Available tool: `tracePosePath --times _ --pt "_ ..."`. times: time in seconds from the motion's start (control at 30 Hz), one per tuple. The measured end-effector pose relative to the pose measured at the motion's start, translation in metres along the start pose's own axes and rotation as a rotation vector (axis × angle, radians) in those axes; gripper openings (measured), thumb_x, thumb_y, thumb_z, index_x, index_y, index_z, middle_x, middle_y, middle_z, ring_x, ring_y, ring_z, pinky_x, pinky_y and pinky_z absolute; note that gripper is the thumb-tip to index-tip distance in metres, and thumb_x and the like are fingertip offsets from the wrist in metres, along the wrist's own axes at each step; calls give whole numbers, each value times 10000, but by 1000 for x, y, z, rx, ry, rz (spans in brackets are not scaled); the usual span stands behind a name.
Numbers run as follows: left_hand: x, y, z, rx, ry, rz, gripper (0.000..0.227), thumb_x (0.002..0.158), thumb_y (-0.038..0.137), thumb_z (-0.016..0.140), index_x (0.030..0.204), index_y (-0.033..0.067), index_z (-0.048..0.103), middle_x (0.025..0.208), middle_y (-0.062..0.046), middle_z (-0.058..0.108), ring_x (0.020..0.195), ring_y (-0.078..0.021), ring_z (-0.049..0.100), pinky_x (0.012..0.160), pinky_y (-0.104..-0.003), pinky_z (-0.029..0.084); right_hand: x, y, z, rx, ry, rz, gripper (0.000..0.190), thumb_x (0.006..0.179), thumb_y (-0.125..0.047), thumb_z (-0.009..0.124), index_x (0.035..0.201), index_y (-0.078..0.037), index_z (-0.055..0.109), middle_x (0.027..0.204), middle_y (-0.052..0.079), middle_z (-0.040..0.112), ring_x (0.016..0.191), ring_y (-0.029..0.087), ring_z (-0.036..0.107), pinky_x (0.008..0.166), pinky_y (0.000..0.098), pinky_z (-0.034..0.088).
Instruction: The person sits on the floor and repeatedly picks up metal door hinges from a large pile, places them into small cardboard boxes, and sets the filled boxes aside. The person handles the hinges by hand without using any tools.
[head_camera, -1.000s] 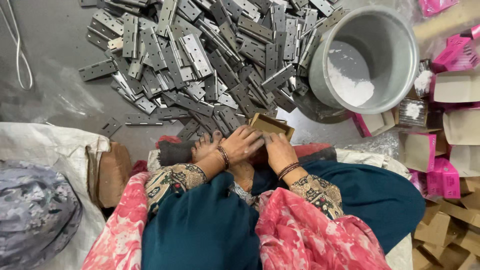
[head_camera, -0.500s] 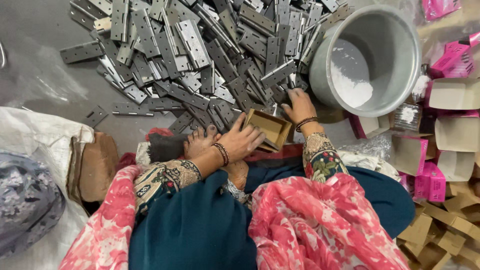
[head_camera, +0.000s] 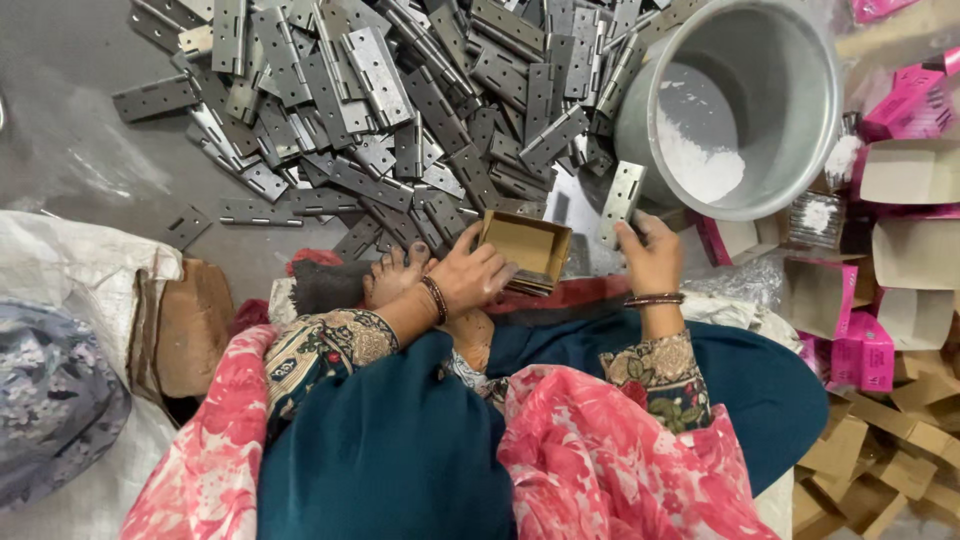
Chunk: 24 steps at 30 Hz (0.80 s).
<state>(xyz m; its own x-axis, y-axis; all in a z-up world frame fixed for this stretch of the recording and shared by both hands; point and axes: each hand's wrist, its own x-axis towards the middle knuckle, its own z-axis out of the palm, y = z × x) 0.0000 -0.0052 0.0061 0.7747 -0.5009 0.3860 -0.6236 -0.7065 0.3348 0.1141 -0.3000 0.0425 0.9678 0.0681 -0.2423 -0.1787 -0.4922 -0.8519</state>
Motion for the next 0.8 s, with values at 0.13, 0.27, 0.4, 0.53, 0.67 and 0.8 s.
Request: tracePosePath --times 0.13,0.27,0.4,0.53,0.67,0.8 --pt "1 -2 -4 37 -80 9 322 847 205 625 1139 88 696 929 -34 634 1008 -228 610 1162 -595 365 -43 -52 27 -412 -121 -410 239 942 -168 726 1110 1 711 934 162 685 842 314 677 738 383 526" --pt "-1 -4 -8 17 -68 29 356 842 224 615 1163 79 670 1110 -73 662 1167 -255 601 1148 -533 380 -65 -59 75 -784 -281 -465 196 906 -115 650 1088 -70 709 965 147 655 930 365 681 765 459 539" --pt "-4 -3 -11 -35 -61 18 508 800 334 600 1224 57 638 1201 -123 655 1181 -291 567 1098 -496 393 -62 -45 79 -853 -522 -429 305 867 -39 588 1140 -101 708 993 144 655 925 376 681 782 474 553" --pt "3 0 -11 49 13 -7 526 850 232 575 1353 87 625 1219 -61 653 1200 -220 567 1108 -465 389 -26 -49 58 -706 -732 -556 267 817 -76 625 1063 -76 727 1018 146 696 892 380 684 788 470 563" --pt "0 1 -7 110 -100 1 407 898 207 576 1283 92 640 1134 -22 653 1115 -195 585 1127 -484 399 28 -63 48 -764 -261 -461 198 943 -86 643 1115 -121 736 1060 127 703 992 339 690 835 431 559" --pt "1 -2 -6 67 -100 11 351 892 207 586 1213 93 671 1026 -12 651 1044 -195 601 1113 -501 416 88 -68 71 -1053 -91 -1002 527 793 -57 662 1315 -126 665 1343 98 650 1179 298 618 893 372 533"
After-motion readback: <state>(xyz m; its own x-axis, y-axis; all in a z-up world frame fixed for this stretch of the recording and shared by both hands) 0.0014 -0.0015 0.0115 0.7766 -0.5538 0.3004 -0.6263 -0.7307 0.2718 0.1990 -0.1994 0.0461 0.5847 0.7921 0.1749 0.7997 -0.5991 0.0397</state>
